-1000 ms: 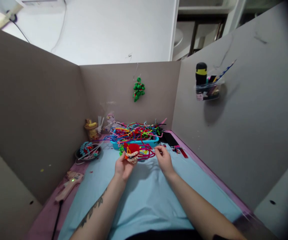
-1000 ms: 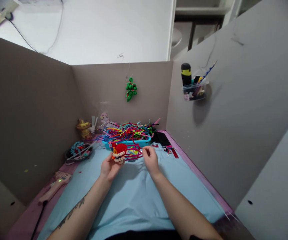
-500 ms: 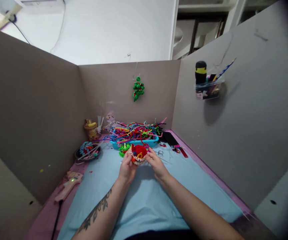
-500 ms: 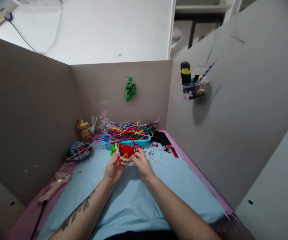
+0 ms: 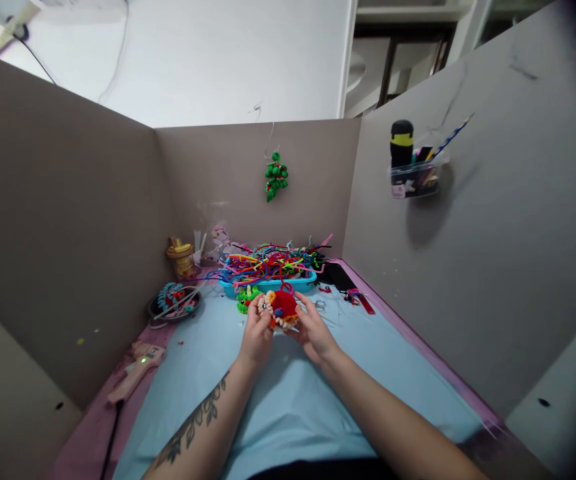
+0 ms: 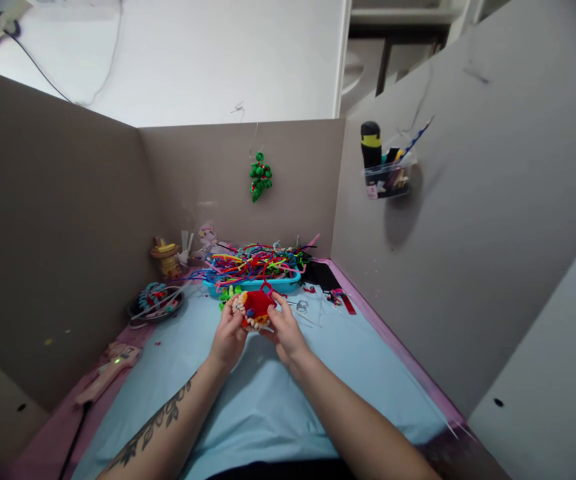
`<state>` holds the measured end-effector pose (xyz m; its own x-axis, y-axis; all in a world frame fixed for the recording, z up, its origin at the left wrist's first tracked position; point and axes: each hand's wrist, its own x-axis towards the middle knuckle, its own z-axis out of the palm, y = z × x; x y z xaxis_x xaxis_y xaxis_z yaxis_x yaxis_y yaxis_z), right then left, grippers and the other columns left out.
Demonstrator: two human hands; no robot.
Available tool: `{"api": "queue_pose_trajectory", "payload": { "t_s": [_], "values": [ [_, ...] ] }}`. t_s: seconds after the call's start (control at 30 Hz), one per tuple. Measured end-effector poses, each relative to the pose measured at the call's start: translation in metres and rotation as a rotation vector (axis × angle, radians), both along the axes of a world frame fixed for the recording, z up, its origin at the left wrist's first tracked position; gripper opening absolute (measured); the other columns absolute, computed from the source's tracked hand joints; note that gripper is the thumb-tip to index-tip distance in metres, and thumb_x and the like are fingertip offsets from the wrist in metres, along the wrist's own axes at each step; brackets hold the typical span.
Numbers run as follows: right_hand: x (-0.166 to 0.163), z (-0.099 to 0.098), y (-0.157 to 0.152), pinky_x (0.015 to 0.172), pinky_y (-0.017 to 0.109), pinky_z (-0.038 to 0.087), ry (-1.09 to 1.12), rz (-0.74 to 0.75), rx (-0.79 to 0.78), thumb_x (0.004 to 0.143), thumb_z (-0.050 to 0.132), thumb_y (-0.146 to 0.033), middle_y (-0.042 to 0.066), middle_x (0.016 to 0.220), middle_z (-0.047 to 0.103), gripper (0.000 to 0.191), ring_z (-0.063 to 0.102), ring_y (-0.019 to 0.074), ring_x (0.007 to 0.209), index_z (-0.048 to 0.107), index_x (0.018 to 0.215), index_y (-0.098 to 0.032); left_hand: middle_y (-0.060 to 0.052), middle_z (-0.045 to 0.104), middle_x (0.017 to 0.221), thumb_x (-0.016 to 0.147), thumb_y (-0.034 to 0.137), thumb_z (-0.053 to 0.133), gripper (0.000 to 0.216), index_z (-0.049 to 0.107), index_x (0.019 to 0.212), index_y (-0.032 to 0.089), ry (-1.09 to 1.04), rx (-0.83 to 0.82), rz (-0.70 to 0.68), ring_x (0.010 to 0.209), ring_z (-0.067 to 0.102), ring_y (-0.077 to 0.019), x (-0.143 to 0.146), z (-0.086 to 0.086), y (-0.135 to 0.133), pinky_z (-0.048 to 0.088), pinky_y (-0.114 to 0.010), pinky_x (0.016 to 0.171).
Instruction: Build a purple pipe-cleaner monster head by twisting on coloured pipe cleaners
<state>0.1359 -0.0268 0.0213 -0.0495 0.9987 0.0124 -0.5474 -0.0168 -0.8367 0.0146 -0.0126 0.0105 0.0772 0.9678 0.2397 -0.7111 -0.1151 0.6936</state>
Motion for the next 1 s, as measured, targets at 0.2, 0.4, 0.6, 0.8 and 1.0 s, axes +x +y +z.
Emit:
{"api": "queue_pose_trajectory", "payload": {
  "t_s": [0.2,0.4,0.6,0.8,1.0],
  "values": [
    [0.005,-0.001,0.008,0.053,0.025,0.048,0.115,-0.007,-0.025,0.062,0.072,-0.032,-0.001,0.083,0.068,0.045,0.062,0.0146,0.064,0.053,0.102,-0.026,-0.007,0.051,0.122,0.074,0.023,0.064,0.045,0.044,0.114,0.025,0.023,-0.057,-0.016,0.103,0.055,-0.0192,0.007,-0.006,0.0,0.045,-0.033,0.084],
    [0.018,-0.008,0.028,0.049,0.023,0.046,0.107,-0.131,-0.117,0.061,0.07,-0.024,-0.002,0.063,0.066,0.027,0.06,0.0131,0.054,0.058,0.085,-0.02,-0.007,0.056,0.117,0.079,0.031,0.059,0.034,0.052,0.11,0.023,0.046,-0.167,-0.168,0.097,0.057,-0.0188,0.007,-0.007,-0.001,0.048,-0.032,0.077],
    [0.035,-0.003,0.035,0.051,0.024,0.047,0.105,-0.077,-0.106,0.062,0.07,-0.022,-0.003,0.062,0.066,0.023,0.06,0.013,0.054,0.058,0.082,-0.019,-0.008,0.06,0.114,0.076,0.023,0.062,0.038,0.055,0.113,0.02,0.106,-0.155,-0.279,0.092,0.059,-0.0181,0.0,-0.004,-0.001,0.048,-0.033,0.079],
    [0.041,0.005,0.029,0.056,0.024,0.047,0.093,-0.017,-0.023,0.062,0.072,-0.024,-0.003,0.069,0.068,0.03,0.062,0.0129,0.058,0.058,0.088,-0.02,-0.008,0.062,0.111,0.07,0.023,0.069,0.045,0.057,0.114,0.02,0.157,-0.131,-0.26,0.086,0.063,-0.0169,-0.005,-0.001,-0.002,0.047,-0.033,0.082],
    [0.044,0.002,0.03,0.056,0.026,0.046,0.05,-0.008,-0.03,0.063,0.07,-0.028,-0.002,0.068,0.067,0.028,0.061,0.0141,0.058,0.06,0.088,-0.02,-0.009,0.064,0.107,0.067,0.024,0.072,0.049,0.056,0.114,0.019,0.203,-0.136,-0.195,0.088,0.063,-0.0187,-0.004,-0.008,0.0,0.049,-0.032,0.078]
  ]
}}
